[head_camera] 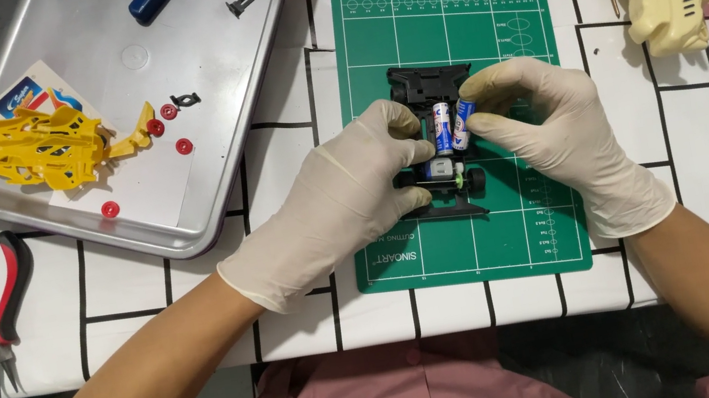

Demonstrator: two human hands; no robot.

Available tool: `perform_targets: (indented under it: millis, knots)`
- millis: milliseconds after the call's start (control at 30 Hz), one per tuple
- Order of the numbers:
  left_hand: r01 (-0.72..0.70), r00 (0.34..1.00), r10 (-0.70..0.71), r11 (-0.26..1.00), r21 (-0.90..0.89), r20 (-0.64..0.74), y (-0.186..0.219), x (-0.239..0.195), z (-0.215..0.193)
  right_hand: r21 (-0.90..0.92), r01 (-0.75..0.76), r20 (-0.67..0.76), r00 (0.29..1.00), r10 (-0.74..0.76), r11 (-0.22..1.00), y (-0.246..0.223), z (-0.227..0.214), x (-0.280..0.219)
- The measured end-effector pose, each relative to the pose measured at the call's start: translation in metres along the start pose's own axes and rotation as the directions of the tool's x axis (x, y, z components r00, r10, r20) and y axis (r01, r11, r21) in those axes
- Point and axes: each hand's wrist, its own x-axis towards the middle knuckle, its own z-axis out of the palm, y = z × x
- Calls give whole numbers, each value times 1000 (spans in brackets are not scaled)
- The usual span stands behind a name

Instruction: Installing a motor, gears, and batteries into a toy car chassis on a workspace.

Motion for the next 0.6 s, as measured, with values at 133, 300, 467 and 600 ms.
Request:
perform_targets:
  millis: [133, 300, 467, 600]
  knots:
    - [16, 1000, -17, 999, -44, -24, -3, 1, 4, 66, 22, -46, 999, -19, 998, 0, 0, -3]
    - [105, 994, -105, 993, -48, -5, -5, 4, 6, 108, 64, -67, 996, -57, 992, -4, 1, -5]
    - [141, 989, -141, 990, -10, 41, -3, 4, 1, 89, 69, -65, 996, -63, 994, -6, 2, -5]
    - [165, 985, -164, 986, -24, 53, -1, 3, -2, 129, 61, -60, 997, -54, 990, -5, 5, -4]
